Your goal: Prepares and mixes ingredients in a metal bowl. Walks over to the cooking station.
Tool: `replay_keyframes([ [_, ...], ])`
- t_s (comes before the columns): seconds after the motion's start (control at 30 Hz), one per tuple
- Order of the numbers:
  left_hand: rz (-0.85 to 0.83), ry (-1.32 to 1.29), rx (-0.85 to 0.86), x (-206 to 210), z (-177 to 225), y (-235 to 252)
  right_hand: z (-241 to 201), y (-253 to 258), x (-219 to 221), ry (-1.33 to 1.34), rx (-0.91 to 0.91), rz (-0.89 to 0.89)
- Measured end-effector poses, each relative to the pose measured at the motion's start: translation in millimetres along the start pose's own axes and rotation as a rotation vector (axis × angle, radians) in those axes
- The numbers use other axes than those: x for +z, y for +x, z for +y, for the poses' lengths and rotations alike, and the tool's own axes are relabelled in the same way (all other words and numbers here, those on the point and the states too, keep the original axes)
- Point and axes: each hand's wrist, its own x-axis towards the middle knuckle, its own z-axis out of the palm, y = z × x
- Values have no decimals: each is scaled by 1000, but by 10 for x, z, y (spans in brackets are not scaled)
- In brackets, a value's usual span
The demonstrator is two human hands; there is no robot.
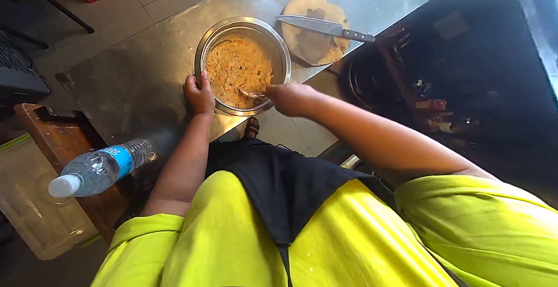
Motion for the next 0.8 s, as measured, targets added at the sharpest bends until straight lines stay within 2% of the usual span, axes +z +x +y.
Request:
replay_keyframes([
  [0.13, -53, -20, 8, -49, 11, 25, 207, 313, -312, 147, -39, 197],
  [0.23, -94, -18, 20, -90, 38, 42, 140, 691, -514, 212, -24, 275],
  [0.33, -136, -2, 19, -134, 49, 88, -186, 874, -564, 232, -110, 236],
  [0.47, -130, -7, 13, -129, 55, 120, -539, 688, -468, -48, -240, 105],
  [0.57, -138, -15, 24, -115, 67, 137, -340, 513, -392, -171, -303, -1],
  [0.63, -153, -19, 42, -120, 59, 163, -116, 421, -385, -238, -280, -41],
  [0.8, -186, -3, 87, -143, 49, 205, 294, 323, -548, -449, -203, 108],
])
